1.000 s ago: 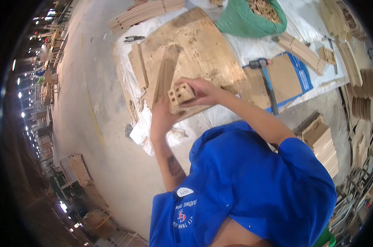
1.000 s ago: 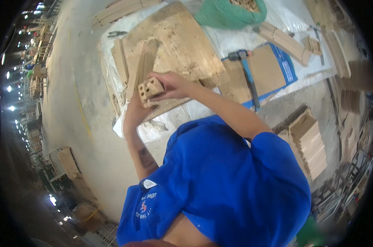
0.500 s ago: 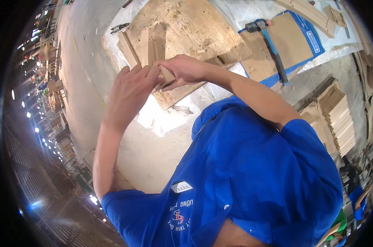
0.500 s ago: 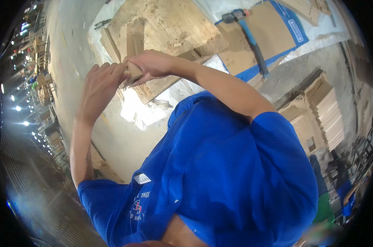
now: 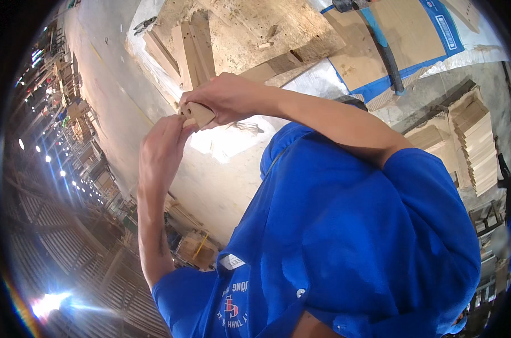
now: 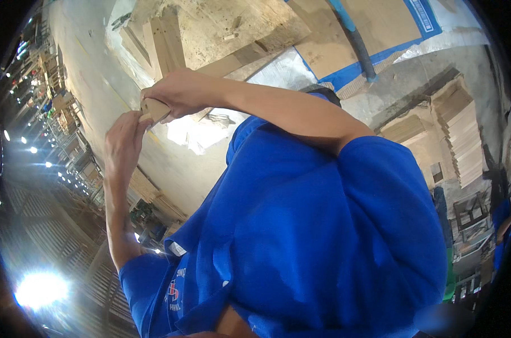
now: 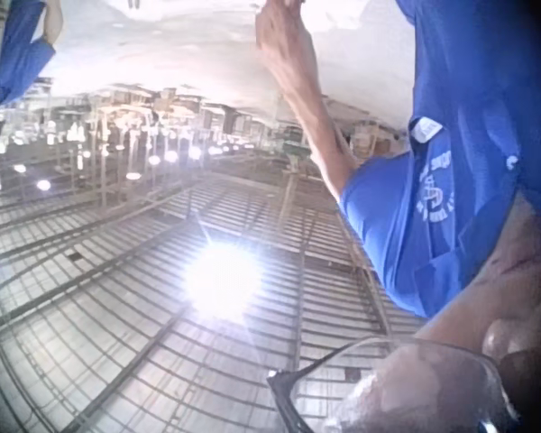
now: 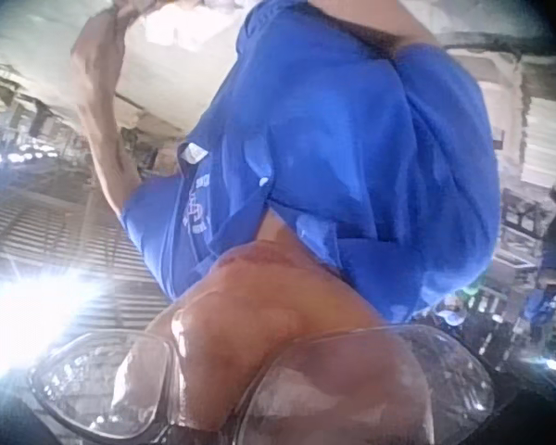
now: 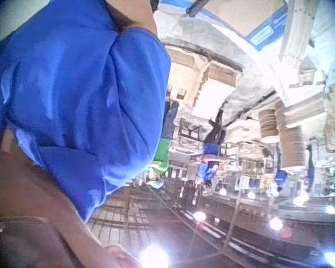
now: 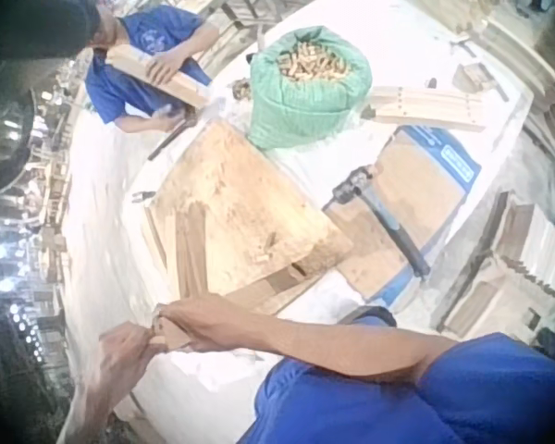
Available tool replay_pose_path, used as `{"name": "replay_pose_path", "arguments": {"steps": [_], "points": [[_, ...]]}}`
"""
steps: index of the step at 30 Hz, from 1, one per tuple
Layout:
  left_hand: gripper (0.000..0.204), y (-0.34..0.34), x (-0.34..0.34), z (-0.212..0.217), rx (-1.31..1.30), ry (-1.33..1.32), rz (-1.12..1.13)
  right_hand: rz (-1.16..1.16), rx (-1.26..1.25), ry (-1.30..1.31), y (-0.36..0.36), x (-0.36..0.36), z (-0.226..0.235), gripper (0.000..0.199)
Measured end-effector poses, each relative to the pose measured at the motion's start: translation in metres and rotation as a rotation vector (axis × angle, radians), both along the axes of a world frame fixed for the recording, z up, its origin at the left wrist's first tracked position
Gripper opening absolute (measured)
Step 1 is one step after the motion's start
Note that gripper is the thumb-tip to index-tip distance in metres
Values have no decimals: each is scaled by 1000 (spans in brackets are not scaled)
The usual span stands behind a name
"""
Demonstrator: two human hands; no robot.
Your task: The person assembles small wooden dowels into a perforated wooden block using a hammer. They repeatedly insert dowels, tap them flush, and occasionally remove them to reinsert. The work occurs at a table in a workshop with other workers visible in the background.
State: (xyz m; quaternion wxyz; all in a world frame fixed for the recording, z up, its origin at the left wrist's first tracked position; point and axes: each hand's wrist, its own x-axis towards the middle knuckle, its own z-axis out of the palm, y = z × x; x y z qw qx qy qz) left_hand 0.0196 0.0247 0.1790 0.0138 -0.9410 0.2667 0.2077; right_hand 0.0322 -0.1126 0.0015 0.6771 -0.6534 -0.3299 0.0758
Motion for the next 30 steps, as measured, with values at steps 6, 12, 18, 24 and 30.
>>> {"name": "replay_pose_path", "arguments": {"steps": [6,12,18,24,30], "points": [[19,-13,45,12,-39,65,-240,14,63,18,-8,4,-8,46],[30,-13,135,-80,-278,251,208,10,61,22,-43,-10,-13,47],[39,-66,133,-262,-243,345,85,-163,131,42,-50,-17,-19,53],[35,-46,157,-306,-328,325,-68,-60,89,96,-56,-14,-11,59],[25,-33,158,-108,-849,529,389,-119,357,112,-58,0,-25,59]]}}
